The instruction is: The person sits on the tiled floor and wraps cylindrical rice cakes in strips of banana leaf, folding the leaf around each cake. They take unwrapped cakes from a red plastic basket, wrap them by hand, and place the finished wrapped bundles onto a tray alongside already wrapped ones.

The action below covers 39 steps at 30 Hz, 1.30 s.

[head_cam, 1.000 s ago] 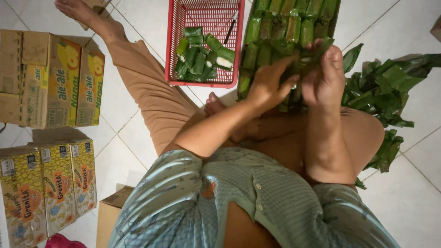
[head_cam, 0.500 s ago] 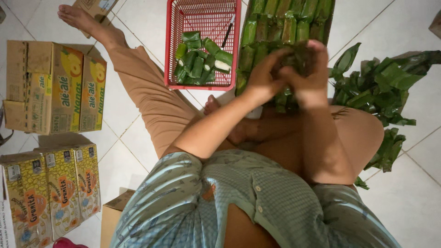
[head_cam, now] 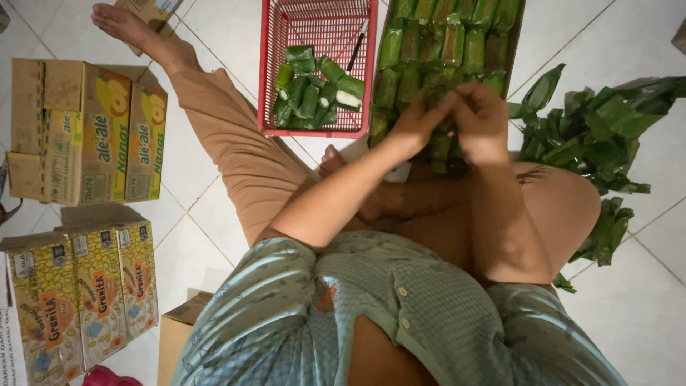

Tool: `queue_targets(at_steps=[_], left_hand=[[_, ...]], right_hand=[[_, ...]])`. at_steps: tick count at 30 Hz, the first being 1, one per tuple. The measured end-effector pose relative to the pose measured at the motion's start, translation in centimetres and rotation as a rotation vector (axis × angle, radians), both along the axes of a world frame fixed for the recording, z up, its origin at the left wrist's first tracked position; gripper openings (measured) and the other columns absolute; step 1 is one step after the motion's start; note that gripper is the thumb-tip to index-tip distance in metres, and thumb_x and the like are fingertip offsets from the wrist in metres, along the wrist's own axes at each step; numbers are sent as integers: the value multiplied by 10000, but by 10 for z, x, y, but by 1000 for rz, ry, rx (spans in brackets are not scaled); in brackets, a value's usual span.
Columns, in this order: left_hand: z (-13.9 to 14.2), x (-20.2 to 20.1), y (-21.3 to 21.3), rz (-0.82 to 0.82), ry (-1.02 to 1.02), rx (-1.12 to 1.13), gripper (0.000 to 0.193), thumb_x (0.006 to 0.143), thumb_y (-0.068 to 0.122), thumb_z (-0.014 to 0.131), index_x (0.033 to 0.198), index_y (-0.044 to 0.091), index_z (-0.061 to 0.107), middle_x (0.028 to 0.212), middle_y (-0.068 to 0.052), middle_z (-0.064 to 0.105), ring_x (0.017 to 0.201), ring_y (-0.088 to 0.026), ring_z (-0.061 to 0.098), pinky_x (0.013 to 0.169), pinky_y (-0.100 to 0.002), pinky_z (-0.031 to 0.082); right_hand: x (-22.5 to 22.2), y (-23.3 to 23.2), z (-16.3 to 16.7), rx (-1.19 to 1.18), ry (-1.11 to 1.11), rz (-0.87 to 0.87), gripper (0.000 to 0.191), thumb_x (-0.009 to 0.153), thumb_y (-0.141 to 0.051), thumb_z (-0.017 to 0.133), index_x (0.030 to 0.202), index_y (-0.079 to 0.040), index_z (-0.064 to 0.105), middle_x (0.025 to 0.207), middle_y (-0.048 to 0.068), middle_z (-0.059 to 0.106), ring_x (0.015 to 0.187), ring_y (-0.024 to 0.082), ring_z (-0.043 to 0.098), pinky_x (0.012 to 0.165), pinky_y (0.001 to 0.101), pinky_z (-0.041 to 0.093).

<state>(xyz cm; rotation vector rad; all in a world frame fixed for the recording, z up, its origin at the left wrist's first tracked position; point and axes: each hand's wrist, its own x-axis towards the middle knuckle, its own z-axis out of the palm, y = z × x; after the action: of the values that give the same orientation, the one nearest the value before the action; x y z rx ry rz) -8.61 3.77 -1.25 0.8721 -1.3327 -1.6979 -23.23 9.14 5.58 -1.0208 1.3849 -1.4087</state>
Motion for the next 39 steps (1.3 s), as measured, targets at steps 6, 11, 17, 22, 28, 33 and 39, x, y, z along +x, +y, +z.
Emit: queue_targets(at_steps=[6, 11, 17, 22, 28, 33, 39], left_hand=[[37, 30, -20, -381, 81, 288, 482, 1056, 155, 726, 1458, -78, 601, 1353, -204, 664, 1127, -215, 661, 981, -366, 538], [43, 60, -38, -171, 402, 575, 745, 877, 9, 642, 1537, 141, 323, 1258, -220, 632, 1105, -335, 680, 997, -478, 582], [39, 144, -72, 266, -948, 20, 818, 895, 332, 752, 1550, 92, 323, 1325, -200, 648, 1157, -338, 682, 999, -433, 567], [42, 183, -81, 318, -1436, -326, 925, 810, 435, 804, 1528, 71, 348, 1409, -251, 523, 1211, -428, 568, 1000, -503, 482], [26, 82, -91, 239, -1025, -887, 545, 843, 397, 855, 1333, 220, 693, 1553, -169, 457, 1435, -370, 437, 1174, -534, 385], [18, 5, -101, 48, -1049, -967, 375, 775, 262, 806, 1135, 181, 747, 1582, -210, 337, 1467, -433, 195, 1138, -710, 147], [22, -6, -102, 5, -891, -975, 138, 854, 159, 700, 979, 204, 740, 1411, -79, 588, 1413, -344, 445, 1196, -621, 226]], right_hand=[[-19, 5, 8, -32, -257, 48, 135, 1019, -23, 593, 1132, -16, 665, 962, 46, 694, 748, 108, 632, 612, 241, 499], [-75, 15, -6, 10, 146, -87, 79, 1092, -55, 668, 1141, 6, 677, 956, 40, 688, 774, 90, 596, 652, 251, 494], [-179, 45, -28, 292, 1104, -480, 357, 857, -79, 662, 1200, -123, 750, 1114, 182, 738, 1009, 379, 692, 870, 450, 555], [-195, 46, -39, 557, 1174, -467, 645, 752, -295, 850, 1326, -84, 644, 1313, 283, 523, 1242, 535, 456, 896, 690, 394], [-121, 19, -38, 225, 1143, -258, 634, 947, -348, 806, 1491, -83, 615, 1481, 249, 517, 1361, 466, 420, 1101, 621, 321], [-67, 5, -24, 144, 1140, -90, 572, 916, -358, 828, 1402, -103, 670, 1456, 229, 535, 1339, 441, 443, 1071, 606, 317], [-59, -2, -12, -53, 1036, -85, 484, 983, -246, 825, 1407, -72, 671, 1418, 216, 609, 1307, 429, 528, 1103, 506, 436]])
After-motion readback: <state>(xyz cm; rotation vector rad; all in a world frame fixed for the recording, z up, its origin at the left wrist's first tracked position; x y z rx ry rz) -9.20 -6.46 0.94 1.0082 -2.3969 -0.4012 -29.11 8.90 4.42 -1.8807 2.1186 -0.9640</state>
